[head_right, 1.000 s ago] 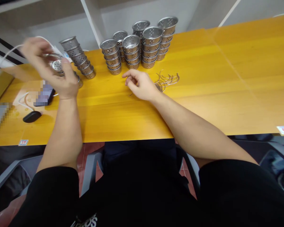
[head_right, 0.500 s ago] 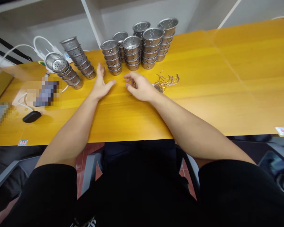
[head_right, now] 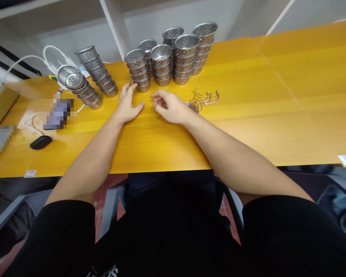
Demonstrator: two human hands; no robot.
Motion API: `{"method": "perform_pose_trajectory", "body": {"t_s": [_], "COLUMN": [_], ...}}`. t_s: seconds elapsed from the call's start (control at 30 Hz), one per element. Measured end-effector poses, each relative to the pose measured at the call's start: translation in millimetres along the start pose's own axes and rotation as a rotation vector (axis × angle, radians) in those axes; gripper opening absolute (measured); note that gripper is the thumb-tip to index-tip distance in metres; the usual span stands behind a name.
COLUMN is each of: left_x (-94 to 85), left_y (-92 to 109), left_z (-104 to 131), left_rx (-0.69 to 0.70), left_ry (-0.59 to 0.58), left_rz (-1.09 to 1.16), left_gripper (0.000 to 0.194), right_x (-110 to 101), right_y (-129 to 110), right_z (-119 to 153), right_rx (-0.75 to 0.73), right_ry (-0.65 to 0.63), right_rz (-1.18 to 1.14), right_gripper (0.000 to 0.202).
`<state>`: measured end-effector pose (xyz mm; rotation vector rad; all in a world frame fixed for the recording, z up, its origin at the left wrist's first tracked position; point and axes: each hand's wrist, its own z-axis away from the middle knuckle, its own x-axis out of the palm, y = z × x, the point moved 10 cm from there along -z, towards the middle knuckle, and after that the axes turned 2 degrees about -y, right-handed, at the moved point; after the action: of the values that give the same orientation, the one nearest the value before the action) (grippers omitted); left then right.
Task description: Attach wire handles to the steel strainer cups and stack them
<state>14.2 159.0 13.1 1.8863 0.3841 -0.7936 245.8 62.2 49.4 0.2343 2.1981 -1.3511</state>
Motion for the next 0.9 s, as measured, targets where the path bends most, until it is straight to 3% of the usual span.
{"method": "perform_pose_trajectory", "body": {"t_s": [0.13, 0.23, 0.37, 0.53, 0.7, 0.9], "left_x": [-7.3, -10.2, -9.2, -12.6, -4.2, -8.2], "left_y": [-25, -39, -33, -17, -6, 2], "left_z": [-6, -13, -35, -73, -83, -55], "left_rx": [-0.097, -0.170, -0.150, -0.112, -0.081, -0.124], "left_ry": [0.116, 0.135, 0.097, 0.168, 0.161, 0.096], "left_rz": [0.197, 0.299, 0.326, 0.315, 0.371, 0.329], "left_gripper": [0.120, 0.121, 0.137, 0.153, 0.143, 0.117], "right_x": [0, 2, 1, -1, -2, -5], "right_y": [0, 0, 0, -1, -1, -7], "right_z": [0, 0, 1, 2, 3, 3], "right_rx": [0.028, 0.034, 0.029, 0.035, 0.037, 0.024], "right_ry": [0.003, -0.004, -0.010, -0.021, -0.030, -0.050], "right_rz": [-0.001, -0.006, 0.004, 0.020, 0.053, 0.176], "right_gripper": [0.046, 0.046, 0.045, 0.043, 0.034, 0.029]}}
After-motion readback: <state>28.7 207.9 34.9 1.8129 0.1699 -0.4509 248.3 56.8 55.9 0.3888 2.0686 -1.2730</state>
